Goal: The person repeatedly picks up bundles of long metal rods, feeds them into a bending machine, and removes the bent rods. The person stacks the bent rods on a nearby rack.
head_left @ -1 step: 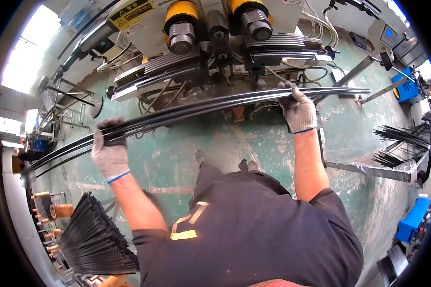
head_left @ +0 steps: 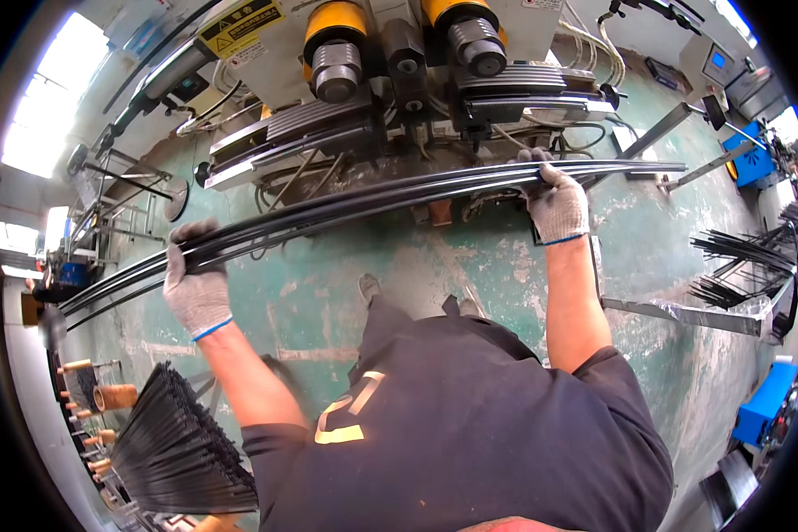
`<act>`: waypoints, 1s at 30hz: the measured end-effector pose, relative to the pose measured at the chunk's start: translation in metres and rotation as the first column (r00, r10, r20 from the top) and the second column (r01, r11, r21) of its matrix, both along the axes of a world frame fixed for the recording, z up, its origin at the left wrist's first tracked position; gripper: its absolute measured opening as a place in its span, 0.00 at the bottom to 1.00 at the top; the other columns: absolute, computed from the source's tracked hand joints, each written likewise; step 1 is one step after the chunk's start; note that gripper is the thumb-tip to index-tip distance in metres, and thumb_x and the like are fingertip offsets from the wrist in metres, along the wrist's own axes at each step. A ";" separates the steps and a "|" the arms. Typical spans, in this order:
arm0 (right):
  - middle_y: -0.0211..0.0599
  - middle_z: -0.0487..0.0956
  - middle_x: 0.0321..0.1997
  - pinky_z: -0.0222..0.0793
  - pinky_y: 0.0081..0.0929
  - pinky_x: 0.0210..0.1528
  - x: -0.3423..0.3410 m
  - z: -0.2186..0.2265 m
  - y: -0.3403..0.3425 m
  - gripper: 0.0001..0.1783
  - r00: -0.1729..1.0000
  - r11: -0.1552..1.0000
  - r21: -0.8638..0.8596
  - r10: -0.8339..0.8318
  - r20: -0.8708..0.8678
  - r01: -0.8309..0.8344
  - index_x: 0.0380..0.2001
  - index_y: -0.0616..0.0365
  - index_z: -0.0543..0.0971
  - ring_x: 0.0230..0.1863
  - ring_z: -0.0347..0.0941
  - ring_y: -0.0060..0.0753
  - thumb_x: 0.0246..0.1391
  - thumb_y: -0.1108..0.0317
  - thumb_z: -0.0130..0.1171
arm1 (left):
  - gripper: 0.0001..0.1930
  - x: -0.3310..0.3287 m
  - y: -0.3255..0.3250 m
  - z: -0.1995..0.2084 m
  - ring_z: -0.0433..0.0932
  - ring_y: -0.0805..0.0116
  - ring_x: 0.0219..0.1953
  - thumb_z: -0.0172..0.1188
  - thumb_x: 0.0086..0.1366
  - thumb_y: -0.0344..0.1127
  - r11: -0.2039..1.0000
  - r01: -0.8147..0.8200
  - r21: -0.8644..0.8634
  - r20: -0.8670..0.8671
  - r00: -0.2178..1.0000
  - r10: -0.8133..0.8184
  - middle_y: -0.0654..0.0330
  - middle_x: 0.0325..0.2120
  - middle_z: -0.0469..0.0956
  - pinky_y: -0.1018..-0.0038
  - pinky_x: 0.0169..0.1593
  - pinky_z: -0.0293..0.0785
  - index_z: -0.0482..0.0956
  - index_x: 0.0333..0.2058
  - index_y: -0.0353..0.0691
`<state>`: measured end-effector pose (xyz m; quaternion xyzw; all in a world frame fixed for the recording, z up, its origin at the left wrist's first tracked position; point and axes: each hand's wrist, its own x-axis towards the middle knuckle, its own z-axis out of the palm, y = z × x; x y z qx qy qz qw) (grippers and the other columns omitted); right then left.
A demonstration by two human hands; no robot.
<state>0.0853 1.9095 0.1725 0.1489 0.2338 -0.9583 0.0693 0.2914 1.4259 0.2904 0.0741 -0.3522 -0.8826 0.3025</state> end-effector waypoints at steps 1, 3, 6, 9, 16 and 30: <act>0.53 0.80 0.51 0.74 0.60 0.66 -0.010 -0.001 -0.007 0.12 0.994 0.995 -0.047 -0.084 0.070 0.088 0.50 0.71 0.75 0.57 0.78 0.53 0.66 0.78 0.50 | 0.12 -0.005 -0.033 -0.010 0.79 0.53 0.49 0.59 0.71 0.32 1.000 -0.015 0.027 -0.009 1.000 0.015 0.50 0.42 0.80 0.48 0.69 0.68 0.77 0.47 0.29; 0.53 0.80 0.52 0.73 0.58 0.67 -0.023 -0.004 -0.029 0.12 0.998 0.998 -0.033 -0.058 0.010 0.058 0.50 0.71 0.75 0.57 0.78 0.53 0.66 0.78 0.50 | 0.11 -0.011 -0.094 -0.040 0.80 0.53 0.48 0.59 0.71 0.32 0.999 -0.042 0.020 0.003 0.999 0.042 0.50 0.41 0.81 0.49 0.69 0.69 0.77 0.46 0.29; 0.51 0.80 0.52 0.75 0.50 0.67 -0.045 -0.007 -0.076 0.13 0.995 0.994 0.073 -0.083 -0.059 0.087 0.53 0.71 0.75 0.57 0.78 0.53 0.69 0.75 0.53 | 0.14 -0.045 -0.146 -0.067 0.80 0.51 0.47 0.60 0.72 0.38 0.996 -0.078 -0.032 0.064 0.995 0.080 0.50 0.40 0.81 0.49 0.67 0.72 0.79 0.43 0.30; 0.49 0.83 0.46 0.81 0.45 0.53 -0.059 0.008 -0.132 0.12 0.984 0.960 0.220 -0.163 -0.074 0.175 0.47 0.68 0.79 0.48 0.82 0.46 0.67 0.69 0.61 | 0.18 -0.086 -0.183 -0.078 0.80 0.48 0.48 0.60 0.72 0.44 0.996 -0.072 -0.053 0.182 0.980 0.080 0.48 0.39 0.81 0.50 0.65 0.74 0.78 0.41 0.30; 0.30 0.84 0.46 0.73 0.47 0.43 -0.111 0.018 -0.207 0.20 0.928 0.887 0.337 -0.362 0.085 0.315 0.50 0.49 0.79 0.44 0.78 0.36 0.57 0.57 0.74 | 0.16 -0.161 -0.266 -0.103 0.80 0.49 0.51 0.57 0.74 0.42 0.976 0.025 0.216 0.211 0.975 -0.072 0.50 0.43 0.82 0.50 0.65 0.74 0.77 0.42 0.31; 0.38 0.83 0.50 0.72 0.40 0.51 -0.175 -0.029 -0.235 0.24 0.863 0.697 0.584 -0.506 -0.010 0.416 0.56 0.57 0.78 0.49 0.78 0.41 0.63 0.54 0.63 | 0.17 -0.235 -0.238 -0.132 0.81 0.56 0.50 0.64 0.71 0.44 0.965 -0.130 0.226 0.504 0.864 -0.002 0.56 0.47 0.83 0.58 0.61 0.77 0.81 0.49 0.37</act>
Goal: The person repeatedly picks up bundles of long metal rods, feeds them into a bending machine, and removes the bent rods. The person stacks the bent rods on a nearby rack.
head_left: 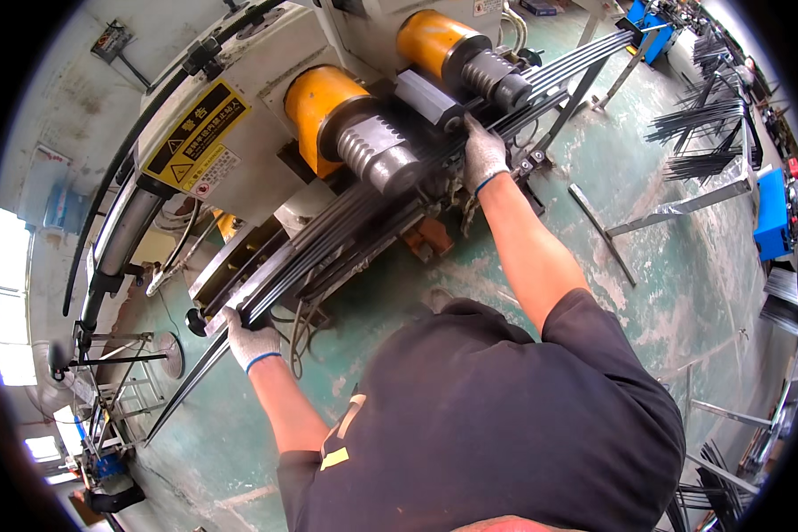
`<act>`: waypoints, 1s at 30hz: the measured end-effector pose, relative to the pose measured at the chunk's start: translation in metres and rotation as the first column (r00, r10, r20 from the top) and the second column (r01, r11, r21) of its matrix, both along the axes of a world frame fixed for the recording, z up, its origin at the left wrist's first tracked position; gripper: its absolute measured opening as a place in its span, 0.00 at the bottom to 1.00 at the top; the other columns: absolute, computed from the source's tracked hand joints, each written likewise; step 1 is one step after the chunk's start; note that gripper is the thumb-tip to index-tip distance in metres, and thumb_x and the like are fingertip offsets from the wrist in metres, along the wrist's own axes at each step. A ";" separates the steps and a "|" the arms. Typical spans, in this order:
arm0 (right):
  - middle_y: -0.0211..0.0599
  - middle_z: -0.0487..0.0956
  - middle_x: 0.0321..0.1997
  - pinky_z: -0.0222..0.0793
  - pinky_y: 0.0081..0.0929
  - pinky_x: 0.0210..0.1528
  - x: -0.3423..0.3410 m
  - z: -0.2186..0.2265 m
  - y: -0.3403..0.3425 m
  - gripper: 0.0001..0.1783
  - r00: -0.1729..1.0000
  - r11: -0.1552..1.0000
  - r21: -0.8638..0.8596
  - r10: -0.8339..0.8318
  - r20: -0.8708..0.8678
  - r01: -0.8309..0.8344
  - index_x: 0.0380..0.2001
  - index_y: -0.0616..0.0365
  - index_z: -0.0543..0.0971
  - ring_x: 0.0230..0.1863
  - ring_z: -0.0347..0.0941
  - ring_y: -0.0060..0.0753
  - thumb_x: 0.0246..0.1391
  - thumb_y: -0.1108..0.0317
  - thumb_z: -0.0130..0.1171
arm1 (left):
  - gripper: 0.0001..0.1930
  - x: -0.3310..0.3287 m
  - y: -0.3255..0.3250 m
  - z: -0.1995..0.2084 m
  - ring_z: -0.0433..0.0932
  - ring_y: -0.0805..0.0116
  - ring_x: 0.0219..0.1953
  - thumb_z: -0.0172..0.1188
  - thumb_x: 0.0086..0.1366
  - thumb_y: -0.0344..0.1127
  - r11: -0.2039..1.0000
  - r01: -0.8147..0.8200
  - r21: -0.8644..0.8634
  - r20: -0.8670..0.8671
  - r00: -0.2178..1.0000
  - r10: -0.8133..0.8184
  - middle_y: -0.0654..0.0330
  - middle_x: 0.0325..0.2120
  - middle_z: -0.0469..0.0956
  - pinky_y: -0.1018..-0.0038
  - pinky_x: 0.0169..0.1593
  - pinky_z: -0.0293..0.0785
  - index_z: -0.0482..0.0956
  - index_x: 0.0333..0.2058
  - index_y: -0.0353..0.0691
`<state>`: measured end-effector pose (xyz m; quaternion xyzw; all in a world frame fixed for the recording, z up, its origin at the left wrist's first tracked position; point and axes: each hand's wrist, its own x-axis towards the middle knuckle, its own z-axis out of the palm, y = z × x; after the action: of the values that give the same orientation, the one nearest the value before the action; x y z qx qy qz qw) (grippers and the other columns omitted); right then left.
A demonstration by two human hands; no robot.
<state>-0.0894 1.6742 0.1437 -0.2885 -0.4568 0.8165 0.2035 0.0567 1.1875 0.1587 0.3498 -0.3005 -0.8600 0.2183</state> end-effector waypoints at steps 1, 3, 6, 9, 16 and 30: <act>0.39 0.83 0.48 0.72 0.40 0.50 -0.010 -0.016 0.005 0.22 0.998 0.998 -0.035 0.056 -0.030 -0.057 0.55 0.57 0.78 0.48 0.78 0.42 0.64 0.54 0.60 | 0.16 -0.007 -0.010 -0.012 0.82 0.56 0.48 0.63 0.72 0.44 0.998 0.011 0.069 -0.001 1.000 -0.011 0.56 0.45 0.83 0.57 0.58 0.79 0.81 0.49 0.37; 0.39 0.83 0.46 0.72 0.40 0.49 -0.026 -0.027 0.005 0.20 0.986 0.987 -0.022 0.156 -0.050 -0.158 0.53 0.57 0.79 0.46 0.78 0.42 0.66 0.56 0.55 | 0.17 -0.017 -0.008 -0.030 0.82 0.53 0.49 0.62 0.72 0.45 0.996 0.028 0.087 -0.021 0.999 -0.026 0.54 0.47 0.83 0.54 0.60 0.79 0.80 0.50 0.36; 0.41 0.83 0.45 0.72 0.39 0.47 -0.026 -0.030 0.001 0.17 0.981 0.975 0.113 0.189 0.044 -0.192 0.50 0.57 0.80 0.44 0.79 0.42 0.66 0.60 0.50 | 0.19 -0.025 0.045 -0.004 0.79 0.49 0.54 0.60 0.73 0.45 0.985 0.112 0.129 -0.016 0.994 -0.111 0.51 0.50 0.82 0.49 0.62 0.76 0.79 0.52 0.36; 0.44 0.83 0.43 0.74 0.39 0.39 -0.023 -0.022 -0.020 0.14 0.993 0.999 -0.012 0.047 0.111 -0.046 0.45 0.59 0.82 0.40 0.81 0.41 0.63 0.67 0.50 | 0.17 -0.023 0.070 0.013 0.80 0.52 0.53 0.62 0.72 0.44 0.958 0.211 0.193 -0.086 0.976 -0.198 0.51 0.47 0.83 0.53 0.64 0.75 0.80 0.49 0.35; 0.41 0.84 0.34 0.73 0.37 0.36 -0.031 -0.030 -0.010 0.12 0.983 0.983 0.158 -0.112 0.142 0.089 0.36 0.65 0.83 0.32 0.81 0.41 0.59 0.66 0.59 | 0.20 -0.019 -0.036 -0.026 0.79 0.50 0.53 0.50 0.78 0.45 0.984 0.130 0.120 -0.274 0.957 -0.093 0.50 0.47 0.83 0.49 0.66 0.72 0.80 0.46 0.32; 0.38 0.81 0.32 0.73 0.34 0.37 -0.024 -0.026 -0.004 0.18 0.998 0.998 0.053 -0.045 0.054 0.043 0.34 0.69 0.81 0.33 0.73 0.27 0.62 0.59 0.62 | 0.17 -0.024 0.035 -0.019 0.77 0.51 0.58 0.53 0.77 0.41 0.979 0.194 0.061 -0.284 0.944 -0.170 0.53 0.53 0.81 0.53 0.66 0.70 0.78 0.51 0.34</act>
<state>-0.1131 1.6697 0.1172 -0.3156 -0.4768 0.7914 0.2161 0.0323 1.2227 0.1395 0.2059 -0.2600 -0.9294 0.1622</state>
